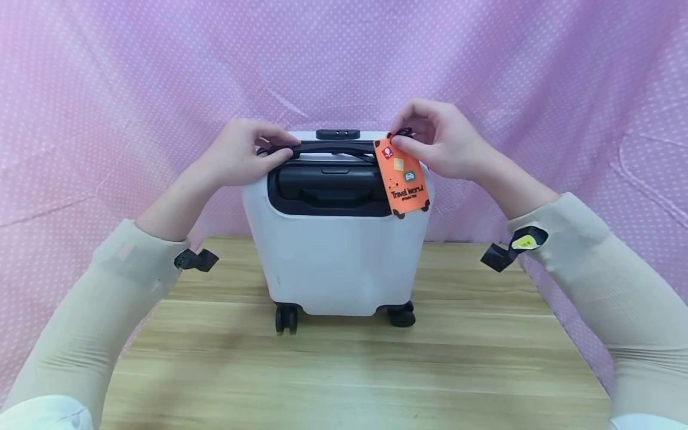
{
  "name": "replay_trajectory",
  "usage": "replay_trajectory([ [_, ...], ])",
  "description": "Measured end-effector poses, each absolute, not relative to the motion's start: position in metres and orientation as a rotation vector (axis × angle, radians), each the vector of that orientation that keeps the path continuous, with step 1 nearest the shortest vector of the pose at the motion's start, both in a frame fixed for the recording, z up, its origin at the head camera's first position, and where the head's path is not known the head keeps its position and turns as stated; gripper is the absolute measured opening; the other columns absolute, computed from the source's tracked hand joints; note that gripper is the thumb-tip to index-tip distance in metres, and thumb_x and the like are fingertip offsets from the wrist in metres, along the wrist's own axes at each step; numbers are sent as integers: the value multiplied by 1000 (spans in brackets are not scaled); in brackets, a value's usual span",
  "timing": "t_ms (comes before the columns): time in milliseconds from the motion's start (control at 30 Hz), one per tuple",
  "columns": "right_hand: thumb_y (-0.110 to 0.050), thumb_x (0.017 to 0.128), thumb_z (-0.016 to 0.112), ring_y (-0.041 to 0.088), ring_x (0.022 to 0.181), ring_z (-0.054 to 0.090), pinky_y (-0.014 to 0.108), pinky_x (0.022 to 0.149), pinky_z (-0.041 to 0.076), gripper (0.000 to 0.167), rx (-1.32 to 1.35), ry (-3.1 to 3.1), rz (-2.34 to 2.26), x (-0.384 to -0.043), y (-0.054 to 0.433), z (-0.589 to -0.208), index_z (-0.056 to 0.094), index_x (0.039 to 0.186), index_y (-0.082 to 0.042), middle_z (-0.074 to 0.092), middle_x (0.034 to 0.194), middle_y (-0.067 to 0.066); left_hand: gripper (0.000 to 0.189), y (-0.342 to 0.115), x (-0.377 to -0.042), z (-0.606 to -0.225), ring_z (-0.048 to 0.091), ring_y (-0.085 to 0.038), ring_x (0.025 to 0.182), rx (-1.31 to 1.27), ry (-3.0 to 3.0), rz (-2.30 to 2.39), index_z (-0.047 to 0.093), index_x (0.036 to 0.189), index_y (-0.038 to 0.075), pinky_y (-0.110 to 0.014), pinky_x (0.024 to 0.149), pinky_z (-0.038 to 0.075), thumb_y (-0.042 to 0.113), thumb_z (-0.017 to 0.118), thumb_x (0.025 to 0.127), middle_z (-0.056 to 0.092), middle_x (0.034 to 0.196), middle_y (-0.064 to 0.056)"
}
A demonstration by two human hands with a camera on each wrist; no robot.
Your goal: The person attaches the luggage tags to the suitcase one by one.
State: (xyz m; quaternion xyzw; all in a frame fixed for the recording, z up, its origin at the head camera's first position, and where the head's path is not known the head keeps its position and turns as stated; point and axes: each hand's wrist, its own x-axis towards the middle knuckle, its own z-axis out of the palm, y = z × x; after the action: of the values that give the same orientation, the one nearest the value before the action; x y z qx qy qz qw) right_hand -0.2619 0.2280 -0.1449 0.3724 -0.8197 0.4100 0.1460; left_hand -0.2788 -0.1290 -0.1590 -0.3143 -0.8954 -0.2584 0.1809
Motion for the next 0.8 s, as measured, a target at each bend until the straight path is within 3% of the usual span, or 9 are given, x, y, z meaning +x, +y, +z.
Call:
replay_trajectory([
  [300,8,99,65,9,95,71,14,82,60,11,1073,-2391,1189,-265,222,-143,66,109,2,69,104,-1,25,-130,-279,-160,72,-26,115,-888,-2530,-735,79,122,6,-43,107,58,16,68,102,80,120,-14],
  [567,6,100,64,9,98,71,15,83,61,14,1037,-2419,1202,-268,218,-142,67,107,-6,66,105,1,25,-130,-279,-161,73,-26,115,-902,-2519,-734,79,122,6,-44,107,58,16,68,102,80,119,-14],
  [800,2,101,66,9,100,71,14,84,60,9,991,-2437,1172,-269,212,-140,65,110,1,67,107,-2,25,-129,-280,-160,73,-26,115,-903,-2517,-737,79,122,5,-44,107,58,15,68,102,80,119,-15],
])
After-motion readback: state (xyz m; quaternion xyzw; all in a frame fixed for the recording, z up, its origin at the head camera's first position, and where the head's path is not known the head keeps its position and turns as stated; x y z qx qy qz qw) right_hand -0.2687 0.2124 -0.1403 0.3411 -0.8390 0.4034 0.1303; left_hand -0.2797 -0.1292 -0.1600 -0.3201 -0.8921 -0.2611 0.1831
